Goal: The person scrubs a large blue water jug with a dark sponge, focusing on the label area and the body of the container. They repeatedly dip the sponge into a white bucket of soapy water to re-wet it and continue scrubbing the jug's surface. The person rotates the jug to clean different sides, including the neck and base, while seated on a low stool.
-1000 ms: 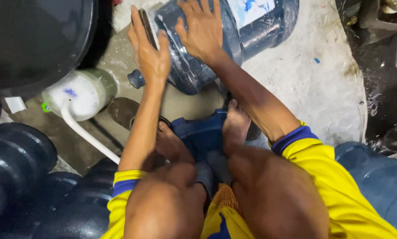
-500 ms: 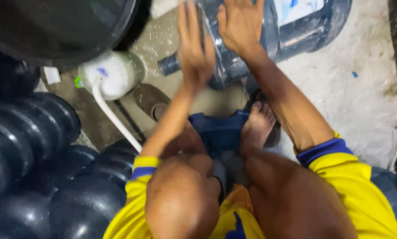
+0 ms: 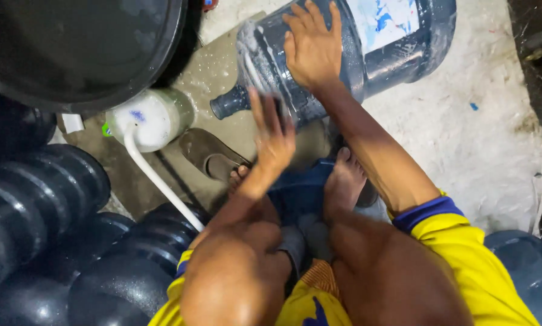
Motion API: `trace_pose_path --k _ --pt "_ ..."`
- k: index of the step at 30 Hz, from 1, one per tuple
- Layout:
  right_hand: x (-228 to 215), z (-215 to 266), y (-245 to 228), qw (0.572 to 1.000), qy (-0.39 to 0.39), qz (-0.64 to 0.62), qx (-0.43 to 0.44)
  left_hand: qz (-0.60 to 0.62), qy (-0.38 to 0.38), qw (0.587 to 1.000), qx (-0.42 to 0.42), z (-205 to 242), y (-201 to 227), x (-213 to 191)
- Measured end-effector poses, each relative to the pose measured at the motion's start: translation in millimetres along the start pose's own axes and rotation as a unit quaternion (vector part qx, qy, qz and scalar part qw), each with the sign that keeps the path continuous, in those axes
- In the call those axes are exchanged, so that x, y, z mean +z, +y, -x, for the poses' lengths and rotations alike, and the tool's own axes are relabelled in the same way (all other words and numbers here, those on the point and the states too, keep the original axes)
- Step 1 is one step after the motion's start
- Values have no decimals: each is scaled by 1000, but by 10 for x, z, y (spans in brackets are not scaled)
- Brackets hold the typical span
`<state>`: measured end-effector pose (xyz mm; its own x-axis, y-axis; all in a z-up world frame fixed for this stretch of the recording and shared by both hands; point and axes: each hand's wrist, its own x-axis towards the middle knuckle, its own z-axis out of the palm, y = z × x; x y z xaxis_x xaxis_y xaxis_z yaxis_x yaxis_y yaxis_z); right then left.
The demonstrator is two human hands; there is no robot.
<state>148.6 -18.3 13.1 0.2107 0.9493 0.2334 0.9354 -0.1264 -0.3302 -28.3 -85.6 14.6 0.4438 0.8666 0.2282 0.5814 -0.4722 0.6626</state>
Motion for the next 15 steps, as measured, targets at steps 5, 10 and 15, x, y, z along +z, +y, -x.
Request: trace_pose_path --k 5,10,15 --pt "2 82 -44 999 -27 21 3 110 -11 994 13 -264 -212 -45" --pt "-80 73 -36 1000 14 1 -20 71 -37 993 -86 -854 -11 -223" --pt "-58 23 -59 1000 -4 -13 -17 -56 37 993 92 232 -86 90"
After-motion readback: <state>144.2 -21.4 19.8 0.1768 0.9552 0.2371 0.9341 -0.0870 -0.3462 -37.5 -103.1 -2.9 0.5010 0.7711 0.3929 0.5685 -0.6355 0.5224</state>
